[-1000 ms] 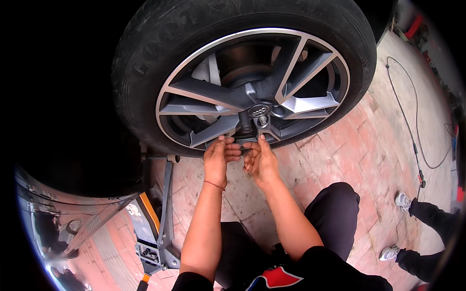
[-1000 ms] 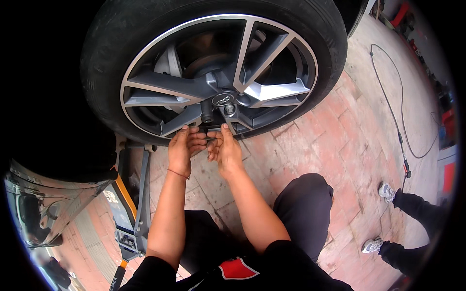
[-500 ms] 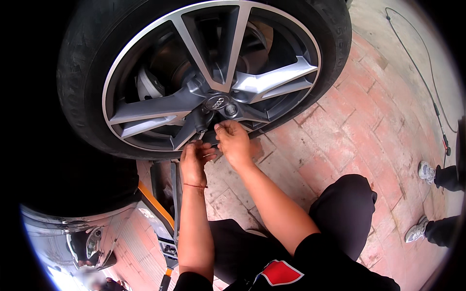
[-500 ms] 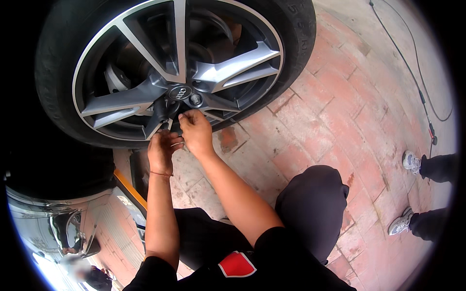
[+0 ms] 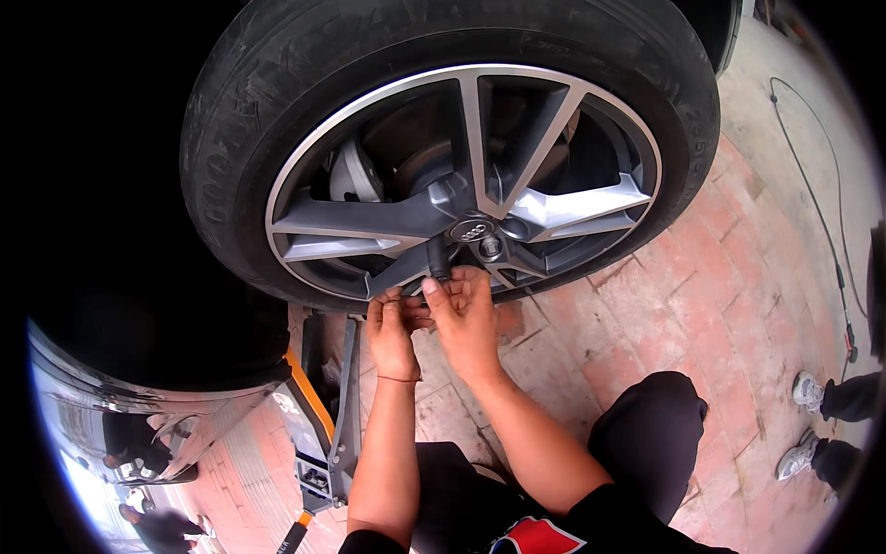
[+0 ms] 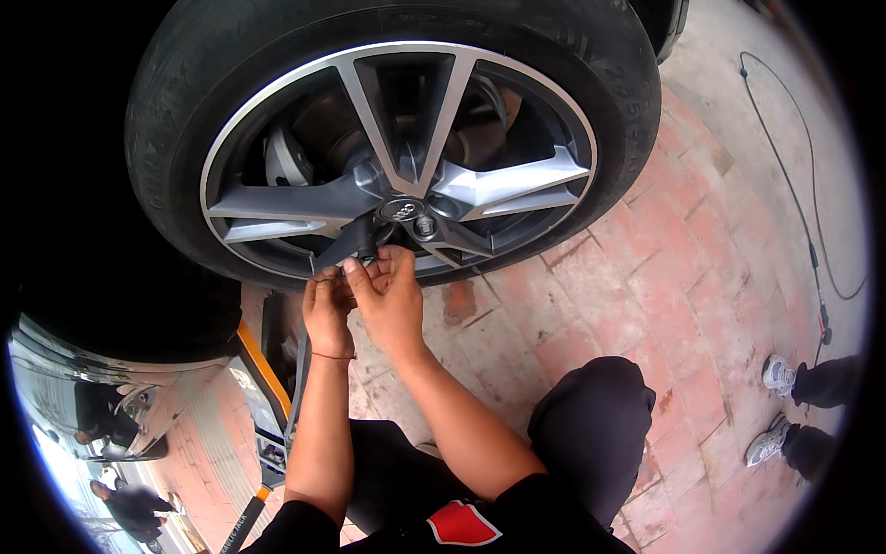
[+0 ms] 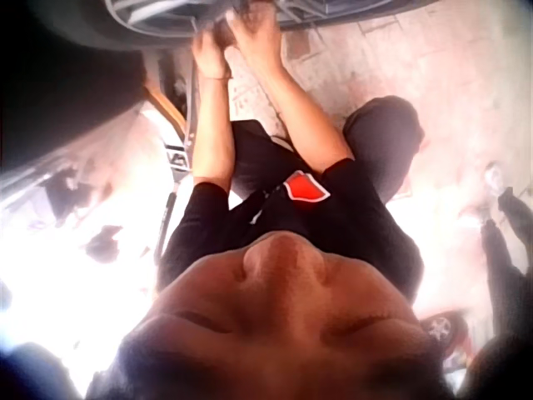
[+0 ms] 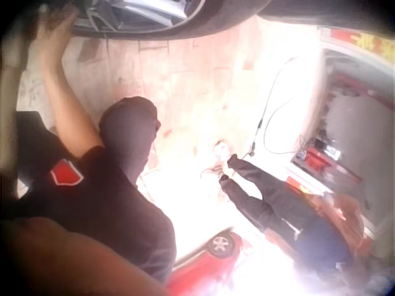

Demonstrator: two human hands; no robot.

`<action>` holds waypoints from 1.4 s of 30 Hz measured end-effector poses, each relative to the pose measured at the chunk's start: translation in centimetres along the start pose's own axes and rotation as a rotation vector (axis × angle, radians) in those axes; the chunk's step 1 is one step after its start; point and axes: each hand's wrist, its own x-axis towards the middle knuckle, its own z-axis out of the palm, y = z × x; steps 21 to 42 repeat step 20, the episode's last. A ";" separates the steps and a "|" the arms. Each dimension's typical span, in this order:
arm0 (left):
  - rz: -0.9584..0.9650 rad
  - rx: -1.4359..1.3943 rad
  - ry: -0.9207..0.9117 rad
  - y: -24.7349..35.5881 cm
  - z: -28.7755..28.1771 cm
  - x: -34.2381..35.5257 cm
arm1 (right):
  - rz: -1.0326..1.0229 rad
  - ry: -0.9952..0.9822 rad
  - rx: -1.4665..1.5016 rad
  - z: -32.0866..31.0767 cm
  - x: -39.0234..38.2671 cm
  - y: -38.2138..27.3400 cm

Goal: The person wipes a car wheel with a cloth, then carries the tire to a vehicle and mounts it onto the hub. They secure the wheel by hand-tightening lug nuts and then use a torque wrench to tighten them further.

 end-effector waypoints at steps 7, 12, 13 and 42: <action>-0.088 -0.114 -0.038 0.2 0.1 0.8 | 0.207 0.025 0.191 2.1 0.2 -0.4; -0.046 -0.238 -0.009 0.7 -0.2 0.9 | 0.660 -0.301 1.372 2.9 0.6 0.2; -0.063 -0.236 -0.038 1.1 -0.5 0.9 | 0.624 -0.293 1.157 2.7 0.4 0.2; -0.187 -0.148 -0.071 1.7 -1.6 0.5 | -0.032 0.119 -0.108 2.3 0.0 1.4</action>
